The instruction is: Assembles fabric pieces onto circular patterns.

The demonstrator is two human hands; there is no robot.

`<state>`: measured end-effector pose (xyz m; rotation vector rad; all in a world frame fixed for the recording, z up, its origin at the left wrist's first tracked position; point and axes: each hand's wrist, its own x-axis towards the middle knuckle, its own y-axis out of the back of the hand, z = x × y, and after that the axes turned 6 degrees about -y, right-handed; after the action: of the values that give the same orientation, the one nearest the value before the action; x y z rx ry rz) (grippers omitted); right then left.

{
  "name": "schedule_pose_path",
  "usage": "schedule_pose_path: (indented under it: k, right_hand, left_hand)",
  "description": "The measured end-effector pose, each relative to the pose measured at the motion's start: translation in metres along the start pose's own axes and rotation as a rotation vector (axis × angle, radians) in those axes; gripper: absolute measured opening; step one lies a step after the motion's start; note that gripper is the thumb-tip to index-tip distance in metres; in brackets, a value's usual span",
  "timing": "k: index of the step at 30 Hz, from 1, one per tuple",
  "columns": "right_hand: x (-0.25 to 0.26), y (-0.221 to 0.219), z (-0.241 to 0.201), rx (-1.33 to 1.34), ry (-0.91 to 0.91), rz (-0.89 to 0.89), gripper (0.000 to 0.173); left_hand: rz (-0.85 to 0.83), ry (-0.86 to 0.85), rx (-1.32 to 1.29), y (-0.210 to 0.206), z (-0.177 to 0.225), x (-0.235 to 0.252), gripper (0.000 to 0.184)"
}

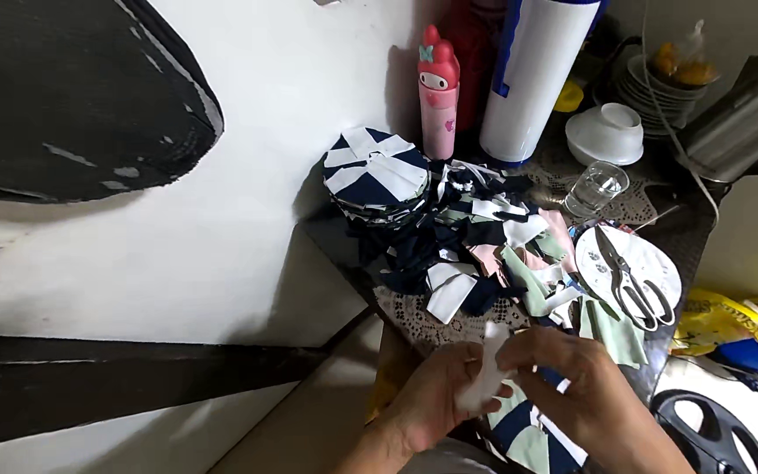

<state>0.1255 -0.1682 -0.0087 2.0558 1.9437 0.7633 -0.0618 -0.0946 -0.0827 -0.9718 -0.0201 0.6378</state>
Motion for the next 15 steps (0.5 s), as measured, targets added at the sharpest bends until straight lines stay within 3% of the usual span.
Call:
schedule_pose_path:
  k: [4,7,15]
  right_hand:
    - [-0.005,0.007,-0.006,0.073,0.083,-0.141,0.012]
    - [-0.011,0.014,0.003,0.123,0.059,-0.132,0.012]
    - [-0.022,0.019,0.016,0.103,0.048,-0.061,0.012]
  left_hand:
    - [-0.414,-0.033,-0.242,0.015,-0.003,0.013,0.060]
    - [-0.576,-0.133,-0.236,0.021,0.000,0.021,0.060]
    - [-0.477,-0.270,0.164,0.018,0.017,0.016,0.022]
